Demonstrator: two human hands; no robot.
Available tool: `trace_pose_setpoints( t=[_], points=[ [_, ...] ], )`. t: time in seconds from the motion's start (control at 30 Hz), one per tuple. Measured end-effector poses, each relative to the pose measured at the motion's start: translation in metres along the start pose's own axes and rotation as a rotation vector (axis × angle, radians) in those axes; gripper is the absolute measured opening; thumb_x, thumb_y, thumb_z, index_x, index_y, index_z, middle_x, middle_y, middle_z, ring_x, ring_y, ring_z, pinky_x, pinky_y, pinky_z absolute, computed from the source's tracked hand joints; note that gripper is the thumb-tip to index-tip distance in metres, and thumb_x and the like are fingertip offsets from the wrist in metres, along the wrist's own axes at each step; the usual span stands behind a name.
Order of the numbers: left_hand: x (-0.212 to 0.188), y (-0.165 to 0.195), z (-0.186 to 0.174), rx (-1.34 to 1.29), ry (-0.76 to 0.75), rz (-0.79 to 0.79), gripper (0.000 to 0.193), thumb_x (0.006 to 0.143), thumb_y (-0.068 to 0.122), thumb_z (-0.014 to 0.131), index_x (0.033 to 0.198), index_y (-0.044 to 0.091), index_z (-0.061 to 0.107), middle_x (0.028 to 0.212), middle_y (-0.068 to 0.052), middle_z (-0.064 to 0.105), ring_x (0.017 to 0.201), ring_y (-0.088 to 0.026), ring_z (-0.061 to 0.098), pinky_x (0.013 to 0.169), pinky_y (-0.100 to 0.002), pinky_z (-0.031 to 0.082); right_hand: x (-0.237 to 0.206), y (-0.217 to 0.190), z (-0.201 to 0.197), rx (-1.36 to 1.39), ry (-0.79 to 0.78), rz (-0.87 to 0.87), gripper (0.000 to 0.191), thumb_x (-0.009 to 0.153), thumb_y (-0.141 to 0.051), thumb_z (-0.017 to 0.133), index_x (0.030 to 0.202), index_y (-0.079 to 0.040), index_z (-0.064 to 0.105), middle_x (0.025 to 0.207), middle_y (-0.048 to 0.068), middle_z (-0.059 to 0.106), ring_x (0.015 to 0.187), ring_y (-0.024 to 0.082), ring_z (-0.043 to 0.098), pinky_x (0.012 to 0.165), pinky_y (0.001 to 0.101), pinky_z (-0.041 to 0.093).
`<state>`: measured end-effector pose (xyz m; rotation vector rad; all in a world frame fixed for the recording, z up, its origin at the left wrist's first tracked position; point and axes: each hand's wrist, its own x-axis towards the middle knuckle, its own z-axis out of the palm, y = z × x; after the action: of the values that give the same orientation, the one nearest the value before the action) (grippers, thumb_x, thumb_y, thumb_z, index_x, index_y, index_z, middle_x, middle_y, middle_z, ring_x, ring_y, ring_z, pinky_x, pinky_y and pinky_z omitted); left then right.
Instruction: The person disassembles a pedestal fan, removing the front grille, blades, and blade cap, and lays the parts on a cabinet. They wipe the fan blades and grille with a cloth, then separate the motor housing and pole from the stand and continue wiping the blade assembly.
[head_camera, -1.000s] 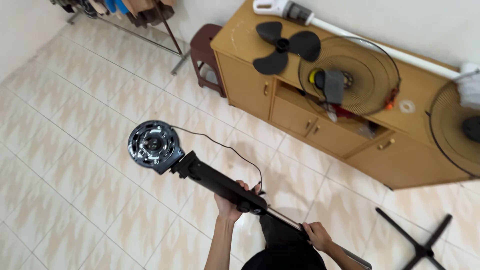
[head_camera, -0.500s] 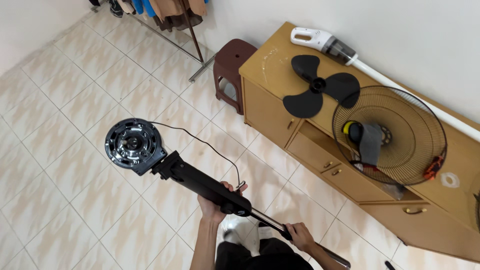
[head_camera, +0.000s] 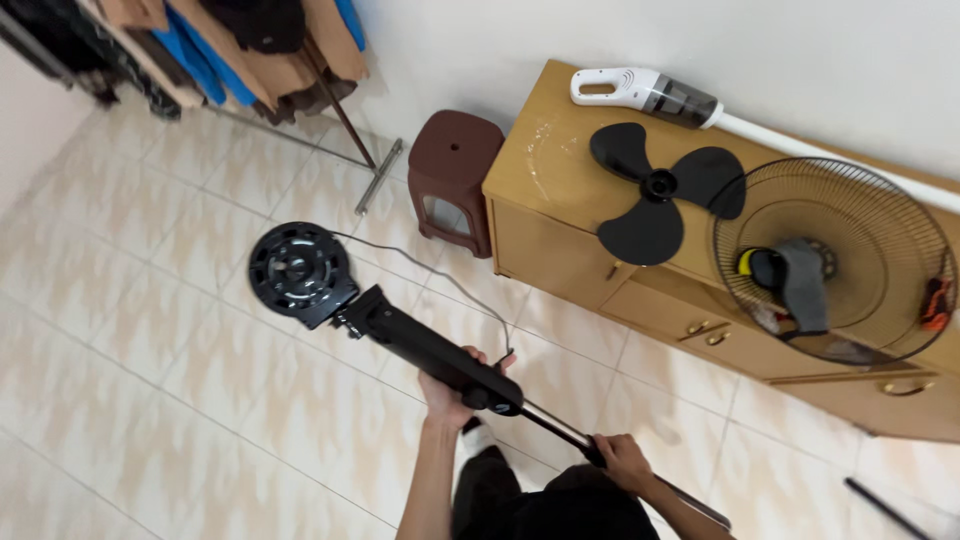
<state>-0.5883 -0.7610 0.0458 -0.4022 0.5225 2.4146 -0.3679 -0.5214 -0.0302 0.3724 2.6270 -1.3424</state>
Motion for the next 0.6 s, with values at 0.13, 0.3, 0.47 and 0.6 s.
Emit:
trace_pose_setpoints(
  t=[0.13, 0.3, 0.47, 0.6],
  points=[
    [0.045, 0.061, 0.004, 0.083, 0.022, -0.112, 0.062, 0.095, 0.048, 0.039, 0.082, -0.006, 0.065, 0.081, -0.02, 0.065, 0.082, -0.038, 0.064, 0.093, -0.071, 0.051, 0.032, -0.037, 0.034, 0.087, 0.036, 0.216, 0.053, 0.096, -0.042, 0.045, 0.078, -0.001, 0.073, 0.058, 0.016, 0.07, 0.059, 0.034, 0.069, 0.064, 0.045, 0.054],
    [0.102, 0.107, 0.018, 0.077, 0.076, -0.223, 0.062, 0.097, 0.048, 0.036, 0.081, -0.005, 0.064, 0.08, -0.02, 0.065, 0.084, -0.038, 0.065, 0.093, -0.072, 0.052, 0.072, -0.07, 0.063, 0.127, 0.164, 0.448, 0.061, 0.097, -0.045, 0.048, 0.074, 0.004, 0.075, 0.057, 0.019, 0.07, 0.059, 0.035, 0.069, 0.067, 0.0446, 0.055],
    [0.172, 0.143, 0.039, 0.161, 0.085, -0.268, 0.063, 0.099, 0.047, 0.032, 0.081, -0.005, 0.063, 0.081, -0.02, 0.065, 0.086, -0.037, 0.064, 0.095, -0.072, 0.052, 0.132, -0.091, 0.066, 0.139, 0.205, 0.507, 0.064, 0.097, -0.049, 0.044, 0.076, 0.003, 0.075, 0.057, 0.02, 0.069, 0.058, 0.036, 0.069, 0.068, 0.0446, 0.055],
    [0.238, 0.165, 0.043, 0.173, 0.105, -0.266, 0.055, 0.102, 0.039, 0.032, 0.082, -0.002, 0.061, 0.082, -0.017, 0.066, 0.092, -0.036, 0.067, 0.094, -0.073, 0.05, 0.19, -0.1, 0.059, 0.163, 0.232, 0.588, 0.065, 0.097, -0.051, 0.046, 0.078, 0.005, 0.073, 0.058, 0.022, 0.069, 0.059, 0.037, 0.07, 0.067, 0.0462, 0.056]
  ],
)
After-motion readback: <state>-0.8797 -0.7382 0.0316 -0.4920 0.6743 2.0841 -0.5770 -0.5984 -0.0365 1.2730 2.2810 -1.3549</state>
